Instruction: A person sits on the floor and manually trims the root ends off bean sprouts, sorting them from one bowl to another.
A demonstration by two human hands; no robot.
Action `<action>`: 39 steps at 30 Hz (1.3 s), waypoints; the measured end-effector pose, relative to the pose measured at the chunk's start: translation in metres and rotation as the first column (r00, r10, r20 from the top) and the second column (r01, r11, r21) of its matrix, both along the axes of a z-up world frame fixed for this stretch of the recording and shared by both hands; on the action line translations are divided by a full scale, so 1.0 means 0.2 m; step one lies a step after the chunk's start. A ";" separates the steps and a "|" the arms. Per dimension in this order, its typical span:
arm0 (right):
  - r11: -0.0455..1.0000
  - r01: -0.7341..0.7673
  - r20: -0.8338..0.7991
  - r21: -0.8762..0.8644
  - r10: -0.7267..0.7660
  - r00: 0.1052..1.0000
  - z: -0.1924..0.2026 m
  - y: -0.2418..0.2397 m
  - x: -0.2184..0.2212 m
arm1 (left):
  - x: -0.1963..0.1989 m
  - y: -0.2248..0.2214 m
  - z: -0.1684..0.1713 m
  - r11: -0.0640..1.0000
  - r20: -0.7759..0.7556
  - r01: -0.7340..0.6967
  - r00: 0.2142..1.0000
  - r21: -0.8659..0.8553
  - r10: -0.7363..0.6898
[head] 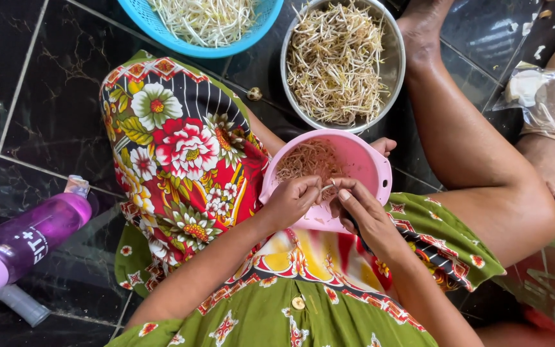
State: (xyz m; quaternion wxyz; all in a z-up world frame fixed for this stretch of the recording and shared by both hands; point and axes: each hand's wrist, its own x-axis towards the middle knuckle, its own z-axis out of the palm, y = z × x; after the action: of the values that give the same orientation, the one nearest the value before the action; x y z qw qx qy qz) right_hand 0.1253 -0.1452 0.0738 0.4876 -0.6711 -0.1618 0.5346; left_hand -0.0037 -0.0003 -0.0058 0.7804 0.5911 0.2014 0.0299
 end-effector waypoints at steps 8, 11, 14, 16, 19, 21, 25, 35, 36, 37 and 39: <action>1.000 -0.012 -0.049 -0.003 0.012 0.999 0.03 0.01 0.00 | 0.00 0.00 0.01 0.999 -0.008 0.029 1.000 0.023 -0.029; 1.000 -0.001 -0.045 -0.013 0.001 0.999 0.00 0.00 0.00 | 0.00 0.01 0.01 0.999 -0.018 0.035 0.999 0.034 -0.035; 1.000 0.017 -0.064 -0.014 -0.018 0.998 -0.02 0.00 0.01 | 0.00 0.00 0.02 0.999 -0.013 0.043 0.999 0.034 -0.042; 1.000 0.023 -0.071 -0.019 -0.024 0.997 -0.02 0.00 0.01 | 0.00 0.01 0.03 0.999 -0.010 0.042 0.999 0.035 -0.041; 0.999 0.037 -0.071 -0.022 -0.039 0.997 -0.02 0.00 0.01 | 0.00 0.01 0.04 0.998 -0.005 0.046 0.999 0.038 -0.046; 0.999 0.041 -0.067 -0.022 -0.043 0.997 -0.03 0.00 0.01 | 0.00 0.02 0.04 0.998 -0.007 0.048 0.999 0.038 -0.048; 0.998 0.001 0.093 -0.059 0.004 0.996 -0.05 -0.01 0.01 | -0.01 0.01 0.02 0.996 -0.014 0.065 0.998 0.059 -0.065; 0.935 -0.113 0.336 -0.337 0.232 0.913 0.10 0.05 0.06 | 0.00 0.00 -0.01 0.997 -0.009 0.067 0.998 0.042 -0.067; 0.934 -0.115 0.336 -0.338 0.234 0.912 0.11 0.05 0.06 | 0.00 0.00 -0.01 0.997 -0.008 0.065 0.998 0.040 -0.065; 0.935 -0.108 0.376 -0.338 0.239 0.895 0.12 0.06 0.06 | 0.00 0.00 -0.01 0.997 -0.009 0.069 0.998 0.033 -0.069; 0.935 -0.104 0.415 -0.338 0.247 0.876 0.12 0.07 0.05 | 0.00 0.00 -0.01 0.997 -0.010 0.071 0.997 0.025 -0.071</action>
State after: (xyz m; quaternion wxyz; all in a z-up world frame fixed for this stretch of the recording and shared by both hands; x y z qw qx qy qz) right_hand 0.1357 -0.1316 0.0981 0.2759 -0.8259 -0.2466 0.4253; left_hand -0.0040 0.0000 -0.0081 0.7726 0.6079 0.1835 0.0022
